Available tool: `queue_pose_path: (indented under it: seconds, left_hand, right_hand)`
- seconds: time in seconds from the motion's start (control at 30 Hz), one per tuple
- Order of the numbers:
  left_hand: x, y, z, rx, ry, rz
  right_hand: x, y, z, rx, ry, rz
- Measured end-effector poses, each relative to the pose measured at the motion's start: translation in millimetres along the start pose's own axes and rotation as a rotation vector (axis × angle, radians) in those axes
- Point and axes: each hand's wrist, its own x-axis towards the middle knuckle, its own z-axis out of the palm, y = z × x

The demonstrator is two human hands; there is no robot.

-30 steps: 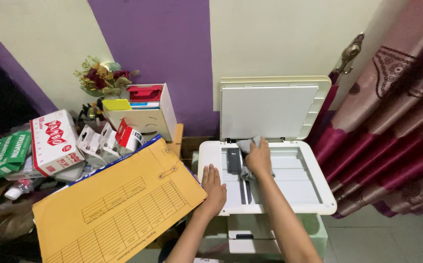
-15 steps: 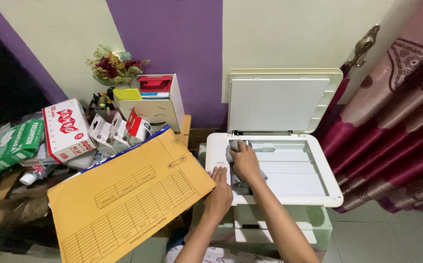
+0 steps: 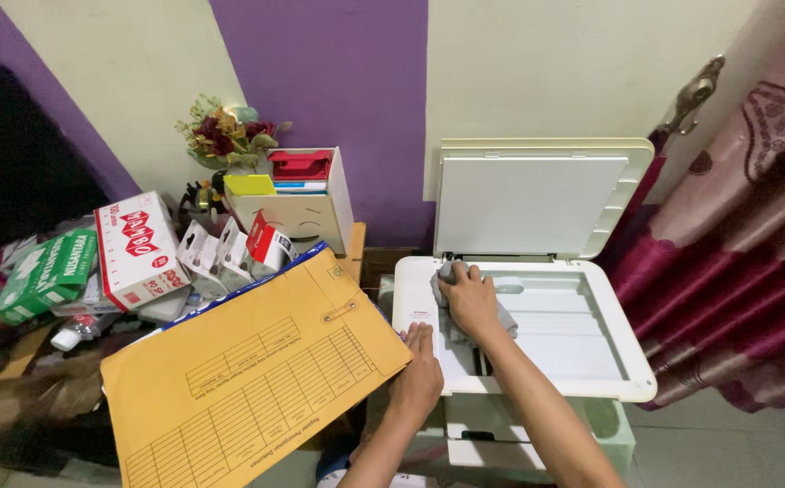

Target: The person sits on the floor and uses a cloth to wipe a yellow folder and a white printer. They clean the top, sides, and front of the printer, then open the lid to wipe the inside glass and surfaces before closing it.

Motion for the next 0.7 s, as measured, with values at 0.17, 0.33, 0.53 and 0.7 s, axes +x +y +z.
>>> queue_pose_path:
  seconds: [0.17,0.33,0.53,0.7]
  left_hand:
    - [0,4,-3,0.016,-0.005,-0.006]
    - [0,7,-7,0.027,-0.012,-0.008]
    - [-1,7,-6,0.031,-0.009,-0.010]
    - [-1,5,-3,0.078,-0.021,0.013]
  right_hand:
    - [36,8,29,-0.099,0.095,0.002]
    - [47,7,37,-0.109,0.079,0.058]
    - [36,7,36,-0.107,0.078,0.040]
    - [45,4,40,-0.103,0.108,0.064]
